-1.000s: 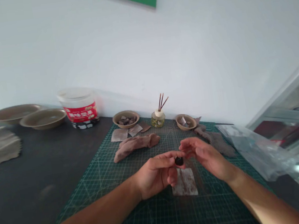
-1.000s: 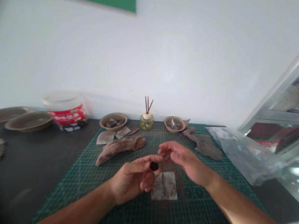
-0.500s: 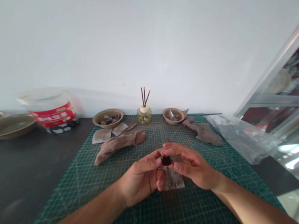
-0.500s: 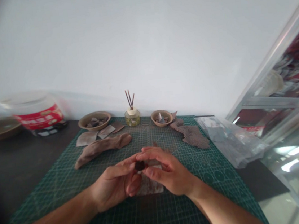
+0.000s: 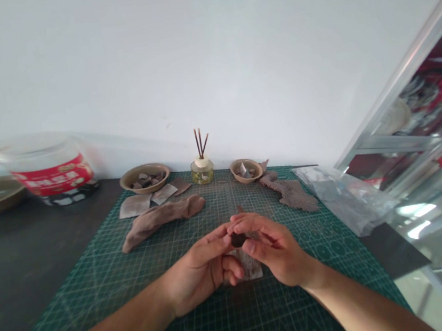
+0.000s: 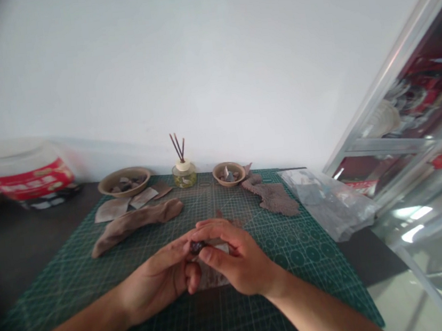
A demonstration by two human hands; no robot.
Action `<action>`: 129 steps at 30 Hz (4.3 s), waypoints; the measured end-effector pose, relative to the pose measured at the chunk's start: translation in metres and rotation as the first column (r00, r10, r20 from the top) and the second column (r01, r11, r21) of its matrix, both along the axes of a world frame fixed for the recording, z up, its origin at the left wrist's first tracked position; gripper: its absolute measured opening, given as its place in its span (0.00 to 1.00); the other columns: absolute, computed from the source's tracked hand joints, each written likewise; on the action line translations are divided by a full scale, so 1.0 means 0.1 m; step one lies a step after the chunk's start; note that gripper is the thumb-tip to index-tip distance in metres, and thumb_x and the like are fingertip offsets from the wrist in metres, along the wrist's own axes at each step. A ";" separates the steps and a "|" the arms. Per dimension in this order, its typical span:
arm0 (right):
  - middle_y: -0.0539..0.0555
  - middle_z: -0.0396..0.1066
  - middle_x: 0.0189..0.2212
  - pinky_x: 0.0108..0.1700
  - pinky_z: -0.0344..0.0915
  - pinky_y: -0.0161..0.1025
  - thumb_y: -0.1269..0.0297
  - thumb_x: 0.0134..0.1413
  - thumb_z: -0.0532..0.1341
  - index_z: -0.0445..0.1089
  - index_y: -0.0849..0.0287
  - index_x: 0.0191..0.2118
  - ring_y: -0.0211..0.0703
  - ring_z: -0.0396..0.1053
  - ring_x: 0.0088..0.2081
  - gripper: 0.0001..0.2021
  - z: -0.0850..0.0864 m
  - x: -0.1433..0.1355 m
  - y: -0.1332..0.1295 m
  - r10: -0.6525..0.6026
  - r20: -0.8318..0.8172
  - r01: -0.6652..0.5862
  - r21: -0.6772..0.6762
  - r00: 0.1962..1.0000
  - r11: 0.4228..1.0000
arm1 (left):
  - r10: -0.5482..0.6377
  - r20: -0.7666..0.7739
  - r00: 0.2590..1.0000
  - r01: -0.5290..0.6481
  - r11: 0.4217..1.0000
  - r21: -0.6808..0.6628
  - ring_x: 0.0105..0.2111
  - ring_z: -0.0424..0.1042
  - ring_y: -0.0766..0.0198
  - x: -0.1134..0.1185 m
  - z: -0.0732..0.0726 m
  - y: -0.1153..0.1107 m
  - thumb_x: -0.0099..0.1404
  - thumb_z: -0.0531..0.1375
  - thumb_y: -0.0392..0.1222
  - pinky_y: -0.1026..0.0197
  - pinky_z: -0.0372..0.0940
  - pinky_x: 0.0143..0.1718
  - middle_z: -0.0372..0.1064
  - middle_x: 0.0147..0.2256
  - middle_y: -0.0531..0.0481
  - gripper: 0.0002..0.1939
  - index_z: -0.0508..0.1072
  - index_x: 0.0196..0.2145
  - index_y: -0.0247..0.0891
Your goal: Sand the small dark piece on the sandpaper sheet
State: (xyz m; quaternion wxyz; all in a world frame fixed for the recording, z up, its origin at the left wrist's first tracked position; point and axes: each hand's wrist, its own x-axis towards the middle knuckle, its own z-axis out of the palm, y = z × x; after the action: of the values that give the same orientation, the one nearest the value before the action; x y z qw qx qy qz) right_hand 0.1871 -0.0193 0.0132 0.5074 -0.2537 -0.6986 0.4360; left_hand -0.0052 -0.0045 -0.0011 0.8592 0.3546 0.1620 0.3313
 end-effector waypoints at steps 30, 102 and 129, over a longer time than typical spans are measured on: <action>0.49 0.75 0.33 0.36 0.63 0.36 0.66 0.55 0.67 0.74 0.56 0.35 0.41 0.71 0.34 0.03 0.00 1.07 0.57 -0.333 0.760 0.357 0.142 0.558 0.923 | 0.834 -0.301 0.463 0.130 0.272 0.954 0.47 0.74 0.55 0.10 0.12 0.20 0.70 0.55 0.46 0.53 0.67 0.51 0.76 0.46 0.46 0.14 0.72 0.50 0.41; 0.48 0.65 0.33 0.37 0.59 0.34 0.78 0.51 0.63 0.69 0.58 0.29 0.38 0.65 0.34 0.08 -0.10 0.86 0.67 -0.333 0.794 0.239 0.242 0.509 0.941 | 0.718 -0.503 0.482 0.636 0.108 0.764 0.57 0.65 0.48 0.65 -0.13 1.18 0.64 0.62 0.55 0.48 0.59 0.59 0.70 0.55 0.46 0.21 0.77 0.52 0.47; 0.53 0.63 0.33 0.43 0.61 0.41 0.73 0.52 0.61 0.64 0.56 0.29 0.46 0.62 0.38 0.05 0.00 1.35 0.75 -0.671 0.525 0.681 0.215 0.523 0.699 | 0.813 -0.316 0.489 0.257 0.212 0.943 0.50 0.75 0.56 0.59 0.45 1.01 0.72 0.50 0.43 0.57 0.68 0.52 0.76 0.50 0.49 0.17 0.76 0.51 0.42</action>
State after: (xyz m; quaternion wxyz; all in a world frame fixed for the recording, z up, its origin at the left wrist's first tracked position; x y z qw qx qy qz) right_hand 0.3222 0.0555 0.0135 0.4020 -0.6260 -0.6583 0.1144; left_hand 0.0541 0.0965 0.0439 0.1879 0.8441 0.3766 0.3323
